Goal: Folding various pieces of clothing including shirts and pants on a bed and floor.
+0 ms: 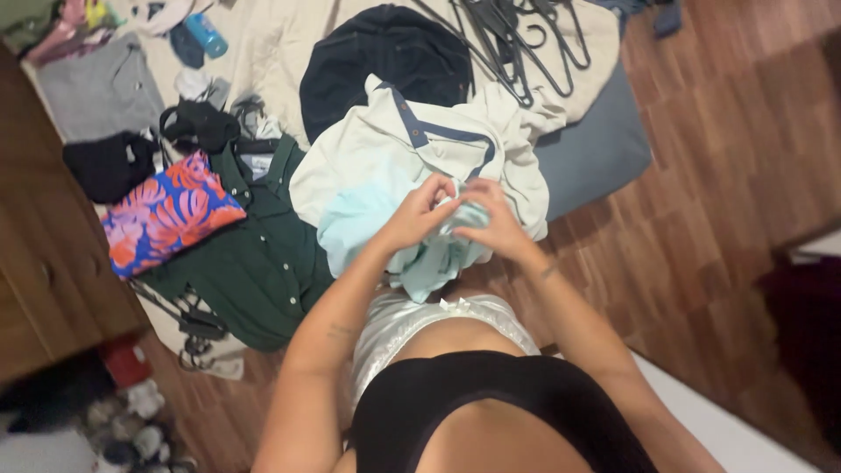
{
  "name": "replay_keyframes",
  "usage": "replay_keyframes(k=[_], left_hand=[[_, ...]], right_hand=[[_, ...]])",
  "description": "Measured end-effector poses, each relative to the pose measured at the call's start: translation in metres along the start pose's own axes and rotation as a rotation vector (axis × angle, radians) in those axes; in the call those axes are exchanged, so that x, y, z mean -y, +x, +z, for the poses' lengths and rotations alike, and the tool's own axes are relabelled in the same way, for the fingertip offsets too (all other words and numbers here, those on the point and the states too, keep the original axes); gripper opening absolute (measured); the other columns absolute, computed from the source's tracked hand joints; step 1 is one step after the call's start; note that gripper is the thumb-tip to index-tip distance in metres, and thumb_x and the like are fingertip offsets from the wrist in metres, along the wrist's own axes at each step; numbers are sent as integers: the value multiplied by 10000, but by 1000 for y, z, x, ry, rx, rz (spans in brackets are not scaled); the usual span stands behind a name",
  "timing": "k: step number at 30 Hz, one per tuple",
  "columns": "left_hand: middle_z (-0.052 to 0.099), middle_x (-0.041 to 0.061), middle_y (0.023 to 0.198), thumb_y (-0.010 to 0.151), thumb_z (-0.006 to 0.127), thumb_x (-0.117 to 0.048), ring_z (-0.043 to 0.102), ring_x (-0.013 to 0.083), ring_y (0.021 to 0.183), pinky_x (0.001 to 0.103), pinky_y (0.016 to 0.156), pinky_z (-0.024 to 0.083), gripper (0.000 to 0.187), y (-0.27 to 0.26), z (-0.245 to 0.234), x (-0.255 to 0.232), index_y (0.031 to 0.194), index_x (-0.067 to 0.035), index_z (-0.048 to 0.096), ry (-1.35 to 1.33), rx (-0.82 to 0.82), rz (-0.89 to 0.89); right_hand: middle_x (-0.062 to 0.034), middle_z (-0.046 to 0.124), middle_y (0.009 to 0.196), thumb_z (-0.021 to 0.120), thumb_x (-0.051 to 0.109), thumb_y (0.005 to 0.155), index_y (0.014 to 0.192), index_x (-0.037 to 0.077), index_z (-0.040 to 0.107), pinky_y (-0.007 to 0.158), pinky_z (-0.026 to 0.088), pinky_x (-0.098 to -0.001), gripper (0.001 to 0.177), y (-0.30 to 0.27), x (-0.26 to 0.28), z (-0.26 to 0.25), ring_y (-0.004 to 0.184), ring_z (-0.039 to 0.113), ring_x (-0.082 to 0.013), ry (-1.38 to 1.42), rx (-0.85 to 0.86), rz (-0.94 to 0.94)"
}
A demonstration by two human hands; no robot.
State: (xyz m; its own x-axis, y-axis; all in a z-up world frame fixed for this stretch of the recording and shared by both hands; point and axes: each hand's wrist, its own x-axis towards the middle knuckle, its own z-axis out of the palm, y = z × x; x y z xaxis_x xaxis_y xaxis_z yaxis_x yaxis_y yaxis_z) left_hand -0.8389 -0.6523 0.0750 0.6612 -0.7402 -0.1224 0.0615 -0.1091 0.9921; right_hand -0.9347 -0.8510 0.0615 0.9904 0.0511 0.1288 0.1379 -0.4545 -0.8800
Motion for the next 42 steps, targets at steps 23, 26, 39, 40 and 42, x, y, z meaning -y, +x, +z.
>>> replay_keyframes(k=[23,26,39,40,42], left_hand=[[730,154,933,862,722,-377,679,370,892,483,771,514,332,-39,-125,-75,1006,-79,696,889,22,125],[699,145,939,838,741,-240,663,367,891,469,773,510,243,-41,-123,-83,984,-60,665,758,-24,213],[534,116,871,924,637,-43,567,323,827,369,762,462,214,-55,-78,-50,1107,-31,526,384,-241,66],[534,116,871,924,637,-43,567,323,827,369,762,462,214,-55,-71,-32,1107,-31,526,375,-258,57],[519,75,886,944,647,-55,514,237,835,352,754,439,203,-50,-60,0,1048,-47,472,185,-309,-57]], right_hand=[[-129,733,876,823,191,866,976,71,773,705,547,-376,170,113,87,-112,771,702,-314,-567,343,-175],[-126,740,951,796,132,846,1016,77,763,747,547,-401,182,100,80,-91,845,700,-340,-575,343,-150],[-79,749,876,791,128,876,1031,84,759,633,530,-327,165,92,41,-10,675,689,-234,-12,530,-139],[-79,749,876,791,128,876,1031,84,759,633,530,-327,165,92,38,-18,675,689,-234,-10,550,-141],[-83,709,869,788,122,874,1043,75,744,665,540,-342,181,100,33,-34,735,695,-259,-115,553,-222]])
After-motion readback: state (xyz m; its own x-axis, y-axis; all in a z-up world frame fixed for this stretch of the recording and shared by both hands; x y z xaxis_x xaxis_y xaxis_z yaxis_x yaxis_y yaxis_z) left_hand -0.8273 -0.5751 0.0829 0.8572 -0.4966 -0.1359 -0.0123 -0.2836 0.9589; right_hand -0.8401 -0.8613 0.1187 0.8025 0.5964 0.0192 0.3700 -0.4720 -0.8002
